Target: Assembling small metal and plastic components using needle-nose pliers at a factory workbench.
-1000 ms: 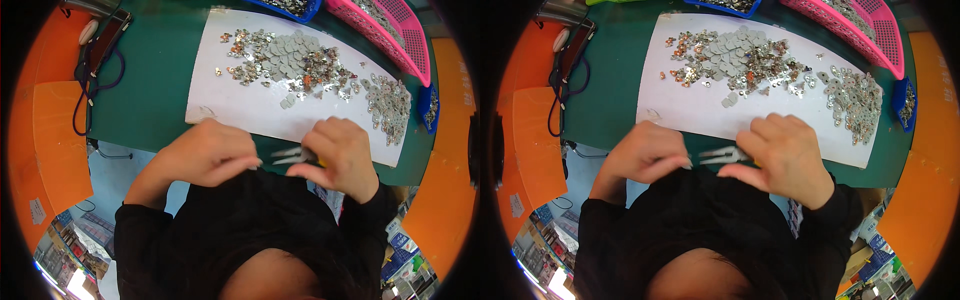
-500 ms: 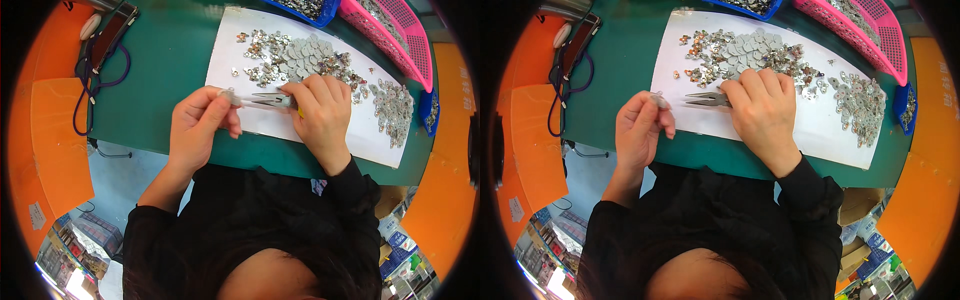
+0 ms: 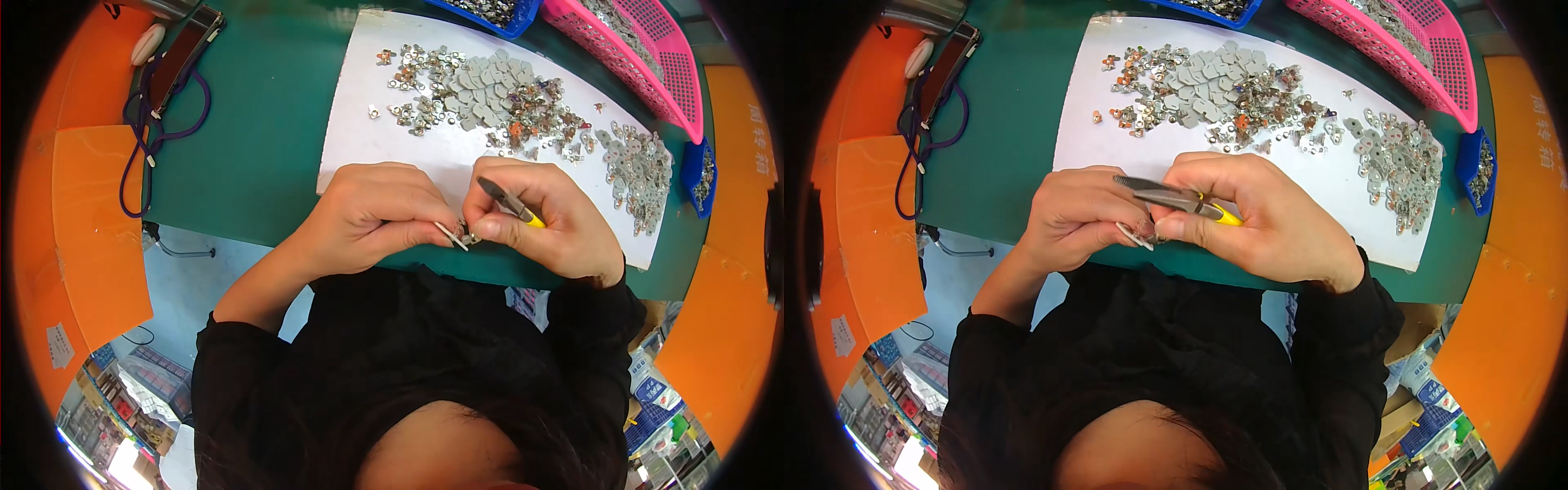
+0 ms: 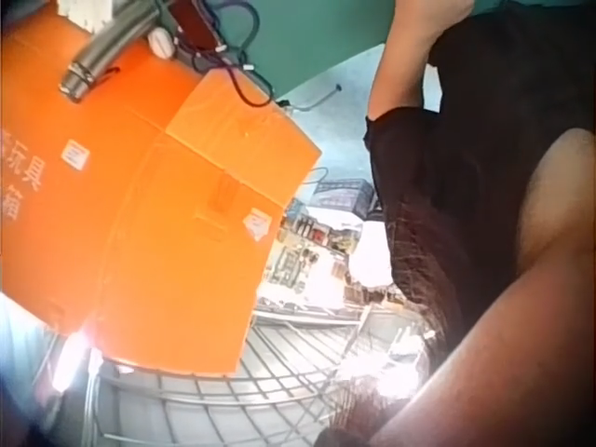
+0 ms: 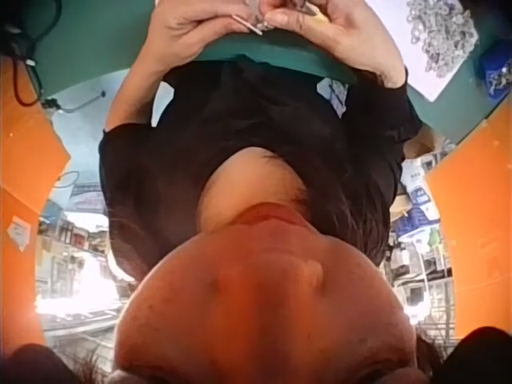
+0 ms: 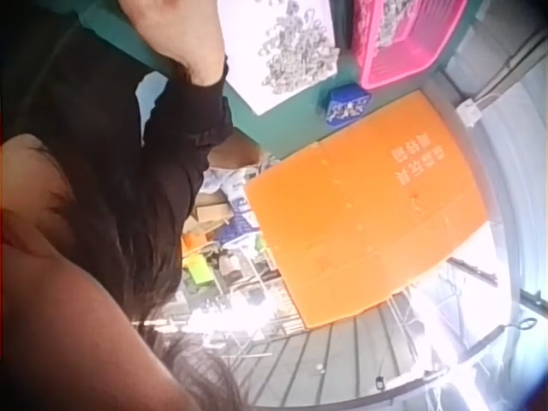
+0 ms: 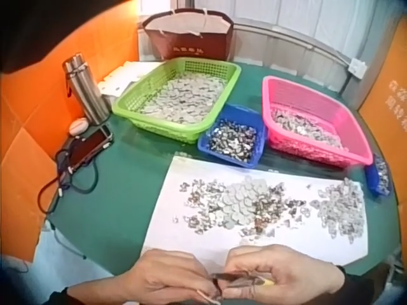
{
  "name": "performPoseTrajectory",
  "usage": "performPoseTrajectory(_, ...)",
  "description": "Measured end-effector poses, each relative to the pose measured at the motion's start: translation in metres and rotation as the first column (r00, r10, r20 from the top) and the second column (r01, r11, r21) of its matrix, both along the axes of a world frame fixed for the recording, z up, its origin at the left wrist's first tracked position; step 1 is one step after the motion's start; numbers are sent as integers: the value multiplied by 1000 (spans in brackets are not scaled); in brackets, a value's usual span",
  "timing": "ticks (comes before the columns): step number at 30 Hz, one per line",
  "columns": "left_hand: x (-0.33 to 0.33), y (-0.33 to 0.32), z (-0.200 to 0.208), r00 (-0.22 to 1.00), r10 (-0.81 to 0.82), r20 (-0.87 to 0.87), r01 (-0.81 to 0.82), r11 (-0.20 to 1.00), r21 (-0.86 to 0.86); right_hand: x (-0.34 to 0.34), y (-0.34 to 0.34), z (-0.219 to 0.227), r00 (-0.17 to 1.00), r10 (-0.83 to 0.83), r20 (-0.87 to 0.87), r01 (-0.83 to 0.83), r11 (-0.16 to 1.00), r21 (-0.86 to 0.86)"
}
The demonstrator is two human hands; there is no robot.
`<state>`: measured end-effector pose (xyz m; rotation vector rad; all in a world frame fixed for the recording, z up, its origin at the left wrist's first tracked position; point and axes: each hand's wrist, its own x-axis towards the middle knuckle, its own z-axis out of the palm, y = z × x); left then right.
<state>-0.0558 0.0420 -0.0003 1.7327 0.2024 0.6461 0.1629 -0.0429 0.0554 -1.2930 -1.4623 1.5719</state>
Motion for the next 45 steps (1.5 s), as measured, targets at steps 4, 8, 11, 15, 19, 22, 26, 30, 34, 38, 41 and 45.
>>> performPoseTrajectory(4, 4, 0, 4, 1000, -12, -3, 12, 996, 91, 8, 5, 2, 994, 100, 40, -102, 994, 49)
performPoseTrajectory(8, 6, -1, 5, 1000, 28, 2, -27, 972, 232, 9, 8, 2, 992, 120, 29, -119, 993, -7)
performPoseTrajectory(11, 7, 1, 5, 996, 86, 8, -84, 943, 321, 9, 7, -2, 998, 68, 3, -68, 997, -21)
performPoseTrajectory(15, 10, 6, 0, 969, 240, -62, -198, 899, 390, 6, 6, -9, 988, -153, -9, 153, 988, 5)
performPoseTrajectory(19, 11, 6, -8, 949, 307, -72, -291, 940, 177, 3, 11, -10, 951, -265, 162, 248, 961, 120)
performPoseTrajectory(22, 19, 5, -14, 915, 394, -81, -391, 919, 52, -3, 10, -17, 873, -416, 255, 325, 886, 331)
performPoseTrajectory(26, 21, 10, -14, 908, 415, -65, -415, 910, 9, -3, 13, -21, 853, -463, 243, 349, 850, 394)
performPoseTrajectory(30, 21, 10, -13, 918, 395, -24, -395, 919, 23, -8, 9, -20, 858, -448, 252, 313, 844, 434)
performPoseTrajectory(34, 20, 7, -8, 918, 398, -3, -396, 915, 71, -10, 6, -24, 859, -459, 228, 266, 779, 568)
performPoseTrajectory(38, 22, -6, -8, 881, 472, 31, -472, 882, 7, -17, -2, -20, 835, -479, 272, 243, 763, 599)
performPoseTrajectory(41, 22, -9, -6, 877, 479, 40, -476, 877, -69, -16, -7, -14, 664, -595, 453, -27, 586, 810)
performPoseTrajectory(45, 14, -5, -1, 915, 386, 116, -398, 911, 108, -2, -14, -9, 463, -710, 530, -198, 500, 843)
